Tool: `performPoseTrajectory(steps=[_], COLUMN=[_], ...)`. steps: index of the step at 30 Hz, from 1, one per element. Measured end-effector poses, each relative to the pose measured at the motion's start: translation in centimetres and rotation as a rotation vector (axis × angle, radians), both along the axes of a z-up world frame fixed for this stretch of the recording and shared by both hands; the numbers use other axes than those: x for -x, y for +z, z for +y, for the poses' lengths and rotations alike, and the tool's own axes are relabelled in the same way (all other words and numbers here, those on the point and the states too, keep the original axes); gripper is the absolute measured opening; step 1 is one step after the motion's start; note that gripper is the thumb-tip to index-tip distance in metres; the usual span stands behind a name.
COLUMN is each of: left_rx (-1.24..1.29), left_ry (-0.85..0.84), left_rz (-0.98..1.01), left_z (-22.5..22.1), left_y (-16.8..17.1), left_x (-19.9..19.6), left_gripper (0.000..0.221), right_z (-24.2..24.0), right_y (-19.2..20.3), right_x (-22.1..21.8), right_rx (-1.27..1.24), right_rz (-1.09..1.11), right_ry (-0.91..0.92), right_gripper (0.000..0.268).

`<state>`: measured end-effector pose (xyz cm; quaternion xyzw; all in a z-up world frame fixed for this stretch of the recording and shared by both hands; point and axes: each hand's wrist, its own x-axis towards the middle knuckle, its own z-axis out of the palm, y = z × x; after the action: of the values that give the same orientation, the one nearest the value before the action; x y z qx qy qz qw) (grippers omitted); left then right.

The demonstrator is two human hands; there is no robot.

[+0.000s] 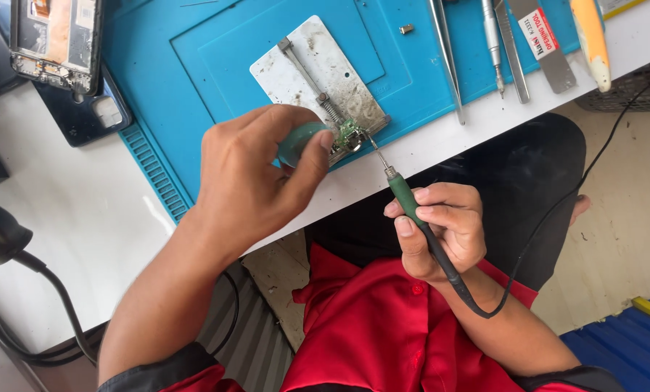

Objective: Soldering a small component onto a mobile phone circuit board at a repair station.

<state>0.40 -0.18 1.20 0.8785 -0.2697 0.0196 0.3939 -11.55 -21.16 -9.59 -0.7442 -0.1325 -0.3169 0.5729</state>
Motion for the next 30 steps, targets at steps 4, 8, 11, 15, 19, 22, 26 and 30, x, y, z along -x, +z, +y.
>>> performPoseTrajectory(steps=[4, 8, 11, 15, 19, 22, 26, 30], left_rx=[0.004, 0.100, 0.193, 0.234, 0.244, 0.229, 0.253, 0.402], left_ry=[-0.007, -0.016, -0.018, 0.037, 0.060, 0.078, 0.158, 0.139], left_rz=[0.073, 0.223, 0.282, 0.229, 0.204, 0.164, 0.209, 0.191], left_z=[0.3, 0.5, 0.3, 0.4, 0.2, 0.0, -0.2, -0.1], left_y=[0.2, 0.7, 1.0, 0.7, 0.8, 0.6, -0.6, -0.2], left_x=[-0.6, -0.6, -0.6, -0.5, -0.5, -0.6, -0.6, -0.7], left_gripper=[0.016, 0.019, 0.018, 0.021, 0.025, 0.023, 0.021, 0.025], right_z=[-0.1, 0.1, -0.2, -1.0, -3.0, -5.7, -7.9, -8.1], right_y=[0.0, 0.5, 1.0, 1.5, 2.3, 2.1, 2.9, 4.3], right_x=[0.3, 0.1, -0.2, -0.3, -0.3, 0.2, 0.6, -0.2], right_rx=[0.016, -0.010, -0.017, -0.101, -0.342, -0.627, -0.886, -0.964], right_rz=[0.006, -0.013, -0.027, -0.014, 0.030, 0.012, 0.084, 0.090], right_ry=[-0.001, -0.054, -0.114, -0.185, -0.127, -0.002, 0.102, 0.077], right_gripper=[0.016, 0.017, 0.018, 0.023, 0.020, 0.025, 0.026, 0.021])
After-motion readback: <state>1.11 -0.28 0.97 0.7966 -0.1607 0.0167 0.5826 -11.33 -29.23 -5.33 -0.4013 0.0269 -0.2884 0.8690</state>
